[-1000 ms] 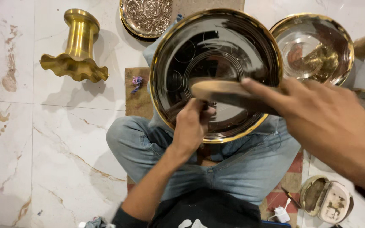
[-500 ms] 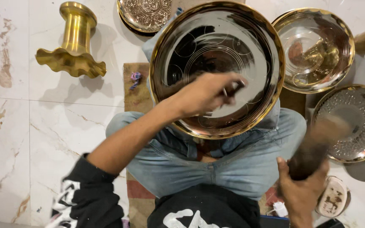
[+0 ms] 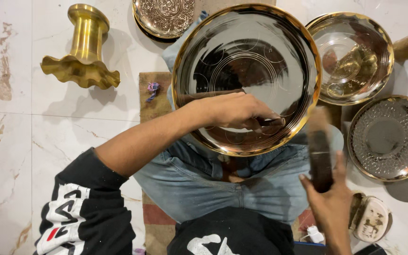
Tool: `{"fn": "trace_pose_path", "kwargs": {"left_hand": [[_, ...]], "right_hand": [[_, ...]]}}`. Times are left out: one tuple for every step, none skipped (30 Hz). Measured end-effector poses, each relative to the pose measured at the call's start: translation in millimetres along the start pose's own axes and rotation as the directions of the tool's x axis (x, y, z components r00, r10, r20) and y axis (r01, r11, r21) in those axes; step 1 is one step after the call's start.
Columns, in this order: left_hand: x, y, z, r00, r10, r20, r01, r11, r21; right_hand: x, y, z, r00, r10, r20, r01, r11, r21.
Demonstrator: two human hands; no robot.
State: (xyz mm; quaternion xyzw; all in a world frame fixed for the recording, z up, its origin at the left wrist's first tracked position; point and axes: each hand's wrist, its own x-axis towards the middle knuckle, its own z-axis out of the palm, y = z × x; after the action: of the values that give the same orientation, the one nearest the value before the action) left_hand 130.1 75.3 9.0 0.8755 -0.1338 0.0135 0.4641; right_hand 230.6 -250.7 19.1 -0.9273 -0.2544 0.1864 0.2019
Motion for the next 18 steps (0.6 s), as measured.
{"fn": "trace_pose_path", "kwargs": {"left_hand": [[0.4,0.0,0.2,1.000,0.011,-0.002,-0.011,1.000,-0.006],[1.0,-0.3,0.2,1.000,0.009,0.010,-0.009,1.000,-0.006],[1.6,-0.9,0.2,1.000,0.008,0.021,-0.008,1.000,-0.002],[2.2,-1.5,0.4,1.000,0.005,0.030,-0.005,1.000,0.002],[2.3,-2.1,0.8,0.999,0.038,0.018,-0.038,0.999,0.003],[2.4,-2.7,1.2,0.997,0.072,0.007,-0.072,0.997,0.006],[2.0,-3.5,1.4,0.994,0.107,-0.005,-0.107,0.994,0.013],[0.8,-3.9,1.8,0.997,0.075,-0.011,-0.074,0.997,0.018],[-1.0,-3.7,3.4,0.999,0.042,-0.015,-0.042,0.999,0.017],[-3.2,-3.4,4.2,1.000,0.010,-0.018,-0.010,1.000,0.018],[-6.1,-3.2,5.1,0.998,-0.048,-0.030,0.047,0.999,-0.020],[-10.2,-2.4,6.7,0.994,-0.107,-0.038,0.105,0.993,-0.063],[-13.5,-1.8,8.3,0.985,-0.165,-0.047,0.160,0.982,-0.101],[-15.4,-1.3,10.0,0.983,-0.127,-0.135,0.120,0.991,-0.058],[-17.7,-0.1,13.1,0.974,-0.083,-0.212,0.082,0.997,-0.014],[-19.7,0.8,15.7,0.958,-0.035,-0.286,0.047,0.998,0.034],[-21.3,1.7,18.8,0.947,-0.070,-0.313,0.080,0.997,0.017],[-23.5,3.4,22.7,0.934,-0.108,-0.339,0.113,0.994,-0.005]], "right_hand": [[0.5,-1.6,0.4,0.979,-0.165,-0.120,0.174,0.983,0.067],[1.0,-2.0,1.7,0.916,-0.315,-0.250,0.350,0.930,0.110],[1.3,-1.5,3.9,0.944,-0.183,-0.276,0.276,0.895,0.351],[1.6,-0.1,6.4,0.963,-0.050,-0.264,0.198,0.796,0.572],[1.7,1.7,9.3,0.974,0.079,-0.214,0.115,0.641,0.759],[2.6,4.0,11.3,0.966,-0.086,-0.242,0.197,0.853,0.483],[3.8,6.1,12.9,0.945,-0.252,-0.211,0.285,0.947,0.148],[5.9,7.9,13.8,0.911,-0.394,-0.121,0.367,0.909,-0.199],[8.6,9.2,13.5,0.945,-0.287,-0.158,0.297,0.954,0.039],[12.7,9.3,12.8,0.970,-0.173,-0.169,0.215,0.936,0.279],[17.3,8.2,12.4,0.987,-0.059,-0.148,0.126,0.855,0.503],[21.9,7.4,7.1,0.977,-0.178,-0.117,0.204,0.939,0.275],[28.0,6.5,-1.7,0.955,-0.290,-0.060,0.292,0.956,0.035],[36.6,2.9,-7.5,0.922,-0.386,0.020,0.382,0.902,-0.200],[43.1,-2.0,-11.7,0.905,-0.421,-0.055,0.418,0.906,-0.067],[50.0,-7.6,-17.0,0.885,-0.446,-0.135,0.457,0.887,0.065],[57.3,-14.8,-21.2,0.861,-0.462,-0.214,0.500,0.845,0.188],[63.8,-21.0,-31.5,0.863,-0.499,-0.085,0.499,0.866,-0.013]]}}
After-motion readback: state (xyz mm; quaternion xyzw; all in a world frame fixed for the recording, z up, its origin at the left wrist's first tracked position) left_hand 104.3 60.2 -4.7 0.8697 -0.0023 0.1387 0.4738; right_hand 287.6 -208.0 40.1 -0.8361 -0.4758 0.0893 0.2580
